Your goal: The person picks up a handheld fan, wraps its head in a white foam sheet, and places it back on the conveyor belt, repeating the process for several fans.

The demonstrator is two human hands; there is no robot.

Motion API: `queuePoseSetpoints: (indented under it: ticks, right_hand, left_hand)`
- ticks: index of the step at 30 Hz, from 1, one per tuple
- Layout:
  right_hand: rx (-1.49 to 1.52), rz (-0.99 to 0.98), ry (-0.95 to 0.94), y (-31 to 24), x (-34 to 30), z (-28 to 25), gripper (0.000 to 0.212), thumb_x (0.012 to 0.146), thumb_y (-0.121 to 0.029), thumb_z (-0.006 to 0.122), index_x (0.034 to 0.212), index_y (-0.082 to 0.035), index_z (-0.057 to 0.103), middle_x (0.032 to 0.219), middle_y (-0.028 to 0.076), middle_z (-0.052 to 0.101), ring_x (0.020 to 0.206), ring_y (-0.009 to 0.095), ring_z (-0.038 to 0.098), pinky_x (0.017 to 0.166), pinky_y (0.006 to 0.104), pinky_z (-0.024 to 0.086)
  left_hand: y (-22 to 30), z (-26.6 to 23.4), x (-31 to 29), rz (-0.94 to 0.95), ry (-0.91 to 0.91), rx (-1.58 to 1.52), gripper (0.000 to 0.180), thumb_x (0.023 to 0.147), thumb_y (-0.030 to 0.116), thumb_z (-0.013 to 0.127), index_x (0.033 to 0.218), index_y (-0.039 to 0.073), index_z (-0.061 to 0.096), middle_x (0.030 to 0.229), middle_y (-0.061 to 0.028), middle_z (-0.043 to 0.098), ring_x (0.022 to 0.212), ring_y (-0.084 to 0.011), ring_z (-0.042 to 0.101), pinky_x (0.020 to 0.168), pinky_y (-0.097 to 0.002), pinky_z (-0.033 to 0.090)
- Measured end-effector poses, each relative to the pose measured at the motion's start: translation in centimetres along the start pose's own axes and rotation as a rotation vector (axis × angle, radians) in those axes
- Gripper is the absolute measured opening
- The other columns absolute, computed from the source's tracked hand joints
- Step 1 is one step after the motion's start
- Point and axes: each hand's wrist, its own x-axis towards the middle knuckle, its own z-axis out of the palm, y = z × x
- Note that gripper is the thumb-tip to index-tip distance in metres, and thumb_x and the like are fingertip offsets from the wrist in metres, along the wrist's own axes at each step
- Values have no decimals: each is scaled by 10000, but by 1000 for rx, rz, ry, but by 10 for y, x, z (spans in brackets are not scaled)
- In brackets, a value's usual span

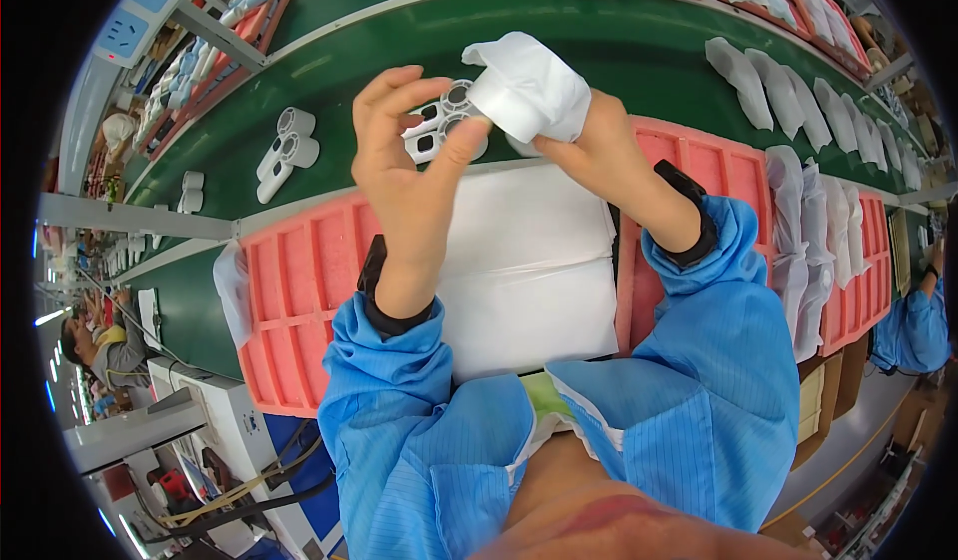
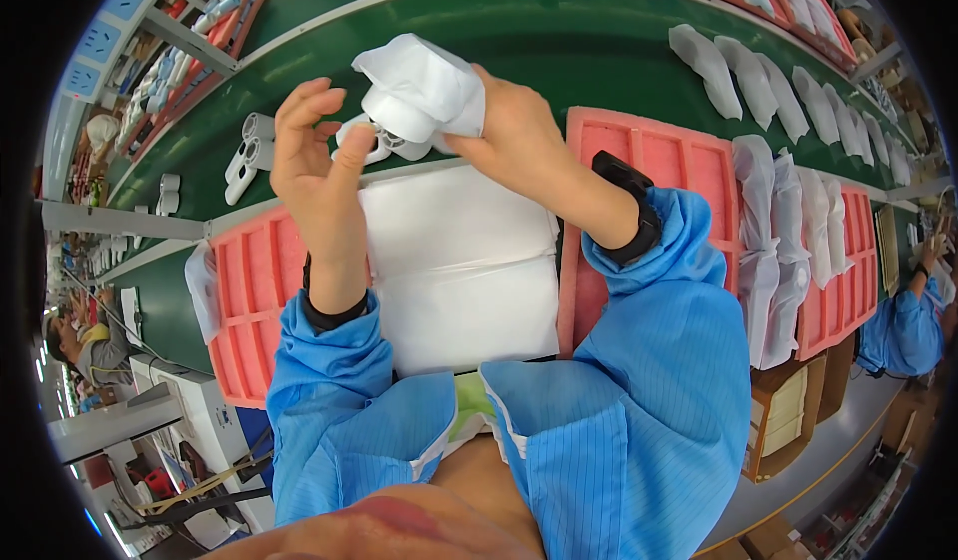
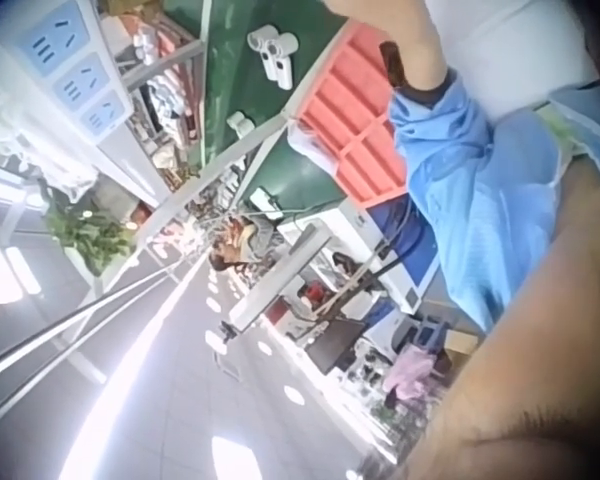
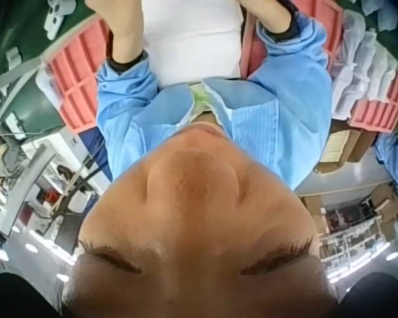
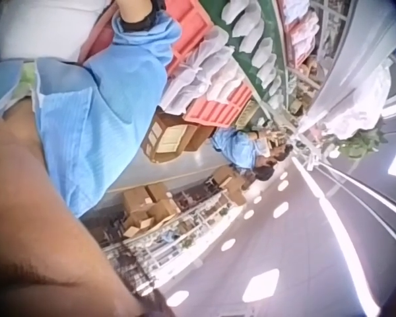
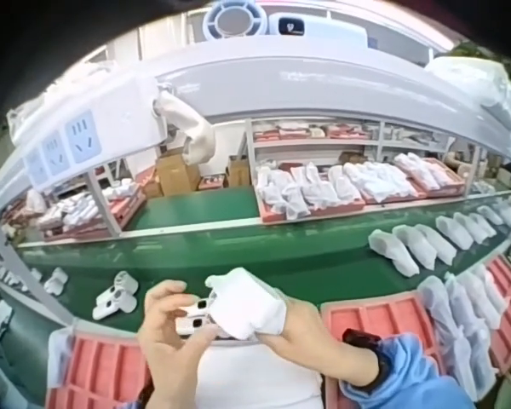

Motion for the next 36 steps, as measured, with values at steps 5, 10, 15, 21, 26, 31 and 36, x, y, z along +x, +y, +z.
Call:
queuePoseSetpoints:
  ticks: [5, 10, 15, 21, 26, 31, 36]
  right_hand:
    - [-167, -120, 63, -13, -4, 7, 403, 726, -109, 710, 1089, -19, 557, 881, 193, 647, 836, 389, 631, 694, 404, 514]
    - [-50, -18, -28, -13, -4, 4, 312, 765, -111, 694, 1045, -5, 608, 904, 182, 663, 813, 333, 651, 685, 362, 512]
    - [188, 77, -27, -15, 2, -12, 266, 808, -126, 687, 1032, 7, 634, 881, 143, 682, 794, 253, 670, 689, 326, 506]
    - [88, -2, -75, -15, -3, -5, 267, 804, -126, 674, 1036, 0, 636, 868, 147, 681, 765, 283, 667, 671, 338, 505]
    - [-110, 38, -108, -16, -6, 0, 262, 784, -109, 665, 1023, -5, 639, 869, 172, 672, 748, 329, 654, 654, 355, 504]
    - [-111, 16, -62, -15, -5, 2, 359, 763, -142, 681, 1049, 50, 581, 798, 207, 647, 729, 374, 640, 633, 401, 505]
    - [-51, 15, 6, -13, -5, 5, 232, 786, -108, 658, 997, -11, 642, 861, 174, 666, 754, 350, 643, 644, 365, 499]
  left_hand:
    - [1, 18, -13, 181, -16, 33, 274, 684, 129, 826, 906, 67, 679, 1188, -113, 518, 1102, -259, 497, 855, -326, 426]
    - [0, 10, -12, 497, -84, 416, 231, 676, 138, 833, 837, 69, 683, 1173, -103, 519, 1082, -249, 500, 844, -317, 427]
    - [-9, 1, -3, 296, -33, 298, 230, 675, 127, 833, 830, 66, 675, 1149, -92, 518, 1055, -238, 512, 857, -325, 435]
    - [0, 11, -6, 135, 30, 75, 232, 677, 118, 830, 834, 69, 666, 1123, -83, 516, 1035, -230, 523, 855, -325, 439]
    - [-2, 16, -10, 331, -7, 298, 261, 663, 128, 837, 862, 82, 675, 1121, -93, 514, 1048, -246, 511, 848, -331, 434]
    - [-13, 11, -12, 523, -37, 522, 310, 627, 145, 855, 883, 104, 686, 1122, -102, 503, 1054, -264, 497, 828, -336, 421]
    - [-14, 8, -9, 505, 10, 532, 303, 613, 158, 861, 865, 128, 697, 1109, -91, 518, 1023, -249, 500, 821, -331, 376]
